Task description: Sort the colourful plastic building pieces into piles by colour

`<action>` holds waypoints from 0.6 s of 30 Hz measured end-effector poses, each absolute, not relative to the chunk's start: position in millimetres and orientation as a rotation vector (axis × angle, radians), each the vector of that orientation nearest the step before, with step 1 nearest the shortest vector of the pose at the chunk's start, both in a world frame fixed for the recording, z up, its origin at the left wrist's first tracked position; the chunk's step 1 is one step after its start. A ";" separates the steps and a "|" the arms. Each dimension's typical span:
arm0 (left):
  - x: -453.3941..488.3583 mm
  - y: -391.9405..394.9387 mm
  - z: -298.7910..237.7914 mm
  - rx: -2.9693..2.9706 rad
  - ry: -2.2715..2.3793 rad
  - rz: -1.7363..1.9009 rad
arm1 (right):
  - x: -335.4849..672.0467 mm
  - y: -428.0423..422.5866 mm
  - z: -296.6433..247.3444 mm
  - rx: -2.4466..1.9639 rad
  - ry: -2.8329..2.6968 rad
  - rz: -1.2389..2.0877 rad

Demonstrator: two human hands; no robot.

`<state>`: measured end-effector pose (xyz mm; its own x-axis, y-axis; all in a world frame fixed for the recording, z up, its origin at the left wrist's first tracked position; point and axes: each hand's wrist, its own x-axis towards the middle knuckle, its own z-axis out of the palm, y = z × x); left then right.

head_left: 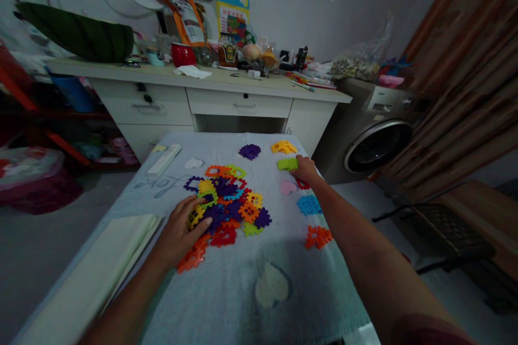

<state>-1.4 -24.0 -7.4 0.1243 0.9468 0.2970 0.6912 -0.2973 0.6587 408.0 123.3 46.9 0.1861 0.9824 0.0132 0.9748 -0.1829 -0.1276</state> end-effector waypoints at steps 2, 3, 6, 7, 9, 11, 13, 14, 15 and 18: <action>-0.7 -24.4 -6.7 2.041 1.590 0.989 | 407.8 127.4 44.6 -2.354 -1.949 0.080; -0.3 -24.6 -6.3 2.038 1.589 0.994 | 407.6 129.1 43.9 -2.355 -1.958 0.064; 0.4 -25.0 -5.2 2.045 1.579 0.999 | 407.4 133.5 43.2 -2.347 -1.988 0.028; 0.5 -25.1 -4.9 2.047 1.577 1.002 | 407.7 134.9 43.3 -2.348 -1.996 0.025; 0.6 -25.3 -4.2 2.047 1.579 1.006 | 409.1 137.4 43.3 -2.355 -2.009 0.030; 0.6 -25.3 -3.5 2.044 1.580 1.008 | 411.0 139.3 42.8 -2.355 -2.020 0.040; 0.3 -25.2 -3.1 2.046 1.580 1.003 | 412.7 140.3 41.7 -2.344 -2.024 0.047; 0.1 -25.1 -3.0 2.049 1.581 1.001 | 413.3 140.4 41.0 -2.338 -2.021 0.048; -0.2 -25.0 -3.2 2.053 1.580 1.001 | 413.5 140.4 40.3 -2.334 -2.015 0.048; -0.9 -24.9 -4.3 2.066 1.576 1.005 | 411.5 139.4 38.8 -2.330 -1.979 0.035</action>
